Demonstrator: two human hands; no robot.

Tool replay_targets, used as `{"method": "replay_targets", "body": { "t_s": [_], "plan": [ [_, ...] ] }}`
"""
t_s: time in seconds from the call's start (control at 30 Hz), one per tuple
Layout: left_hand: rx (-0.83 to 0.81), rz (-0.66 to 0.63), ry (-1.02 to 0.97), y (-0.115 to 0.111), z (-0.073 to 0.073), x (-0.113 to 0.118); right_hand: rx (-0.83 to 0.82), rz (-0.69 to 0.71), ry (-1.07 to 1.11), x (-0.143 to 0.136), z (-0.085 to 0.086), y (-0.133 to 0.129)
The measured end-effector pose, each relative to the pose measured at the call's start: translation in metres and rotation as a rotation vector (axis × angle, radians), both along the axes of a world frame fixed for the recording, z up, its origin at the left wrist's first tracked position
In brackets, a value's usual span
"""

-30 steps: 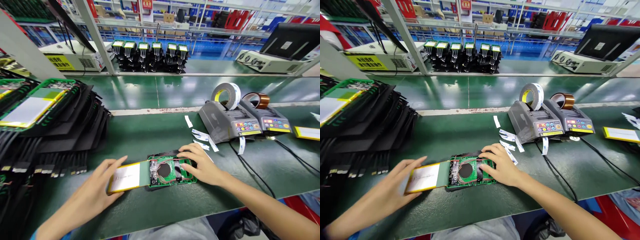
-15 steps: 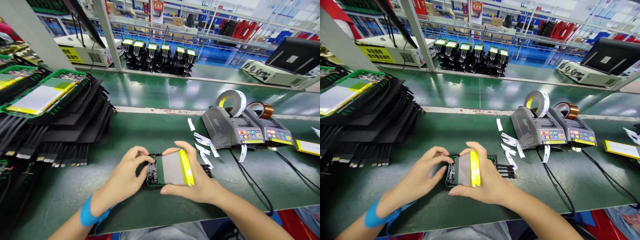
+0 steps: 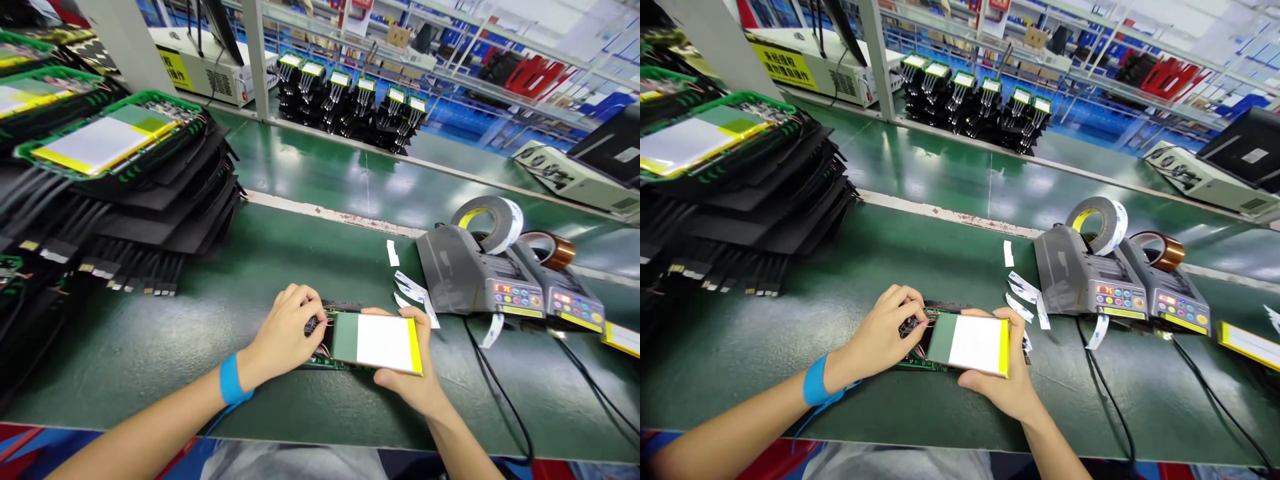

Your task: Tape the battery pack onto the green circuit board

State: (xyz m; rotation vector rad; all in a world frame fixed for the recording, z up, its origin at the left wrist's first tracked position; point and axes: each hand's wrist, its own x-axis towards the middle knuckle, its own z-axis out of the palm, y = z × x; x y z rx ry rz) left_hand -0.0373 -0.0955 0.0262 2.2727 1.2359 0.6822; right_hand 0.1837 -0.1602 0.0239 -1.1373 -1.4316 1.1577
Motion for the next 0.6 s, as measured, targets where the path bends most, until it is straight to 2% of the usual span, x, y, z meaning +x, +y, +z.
{"method": "replay_targets", "body": {
  "t_s": [0.1,0.2,0.4,0.6],
  "plan": [
    [-0.021,0.009,0.013,0.001,0.0,0.003,-0.055,0.015,-0.005,0.007,-0.007,-0.003],
    [-0.05,-0.003,0.025,0.003,0.004,0.001,-0.075,0.03,-0.009,0.009,-0.006,-0.003],
    [-0.215,-0.286,0.046,0.008,0.02,-0.022,-0.073,0.044,0.049,0.008,-0.004,0.0],
    [-0.172,-0.335,0.088,0.011,0.02,-0.025,-0.106,0.033,0.066,0.009,-0.005,0.001]
  ]
}}
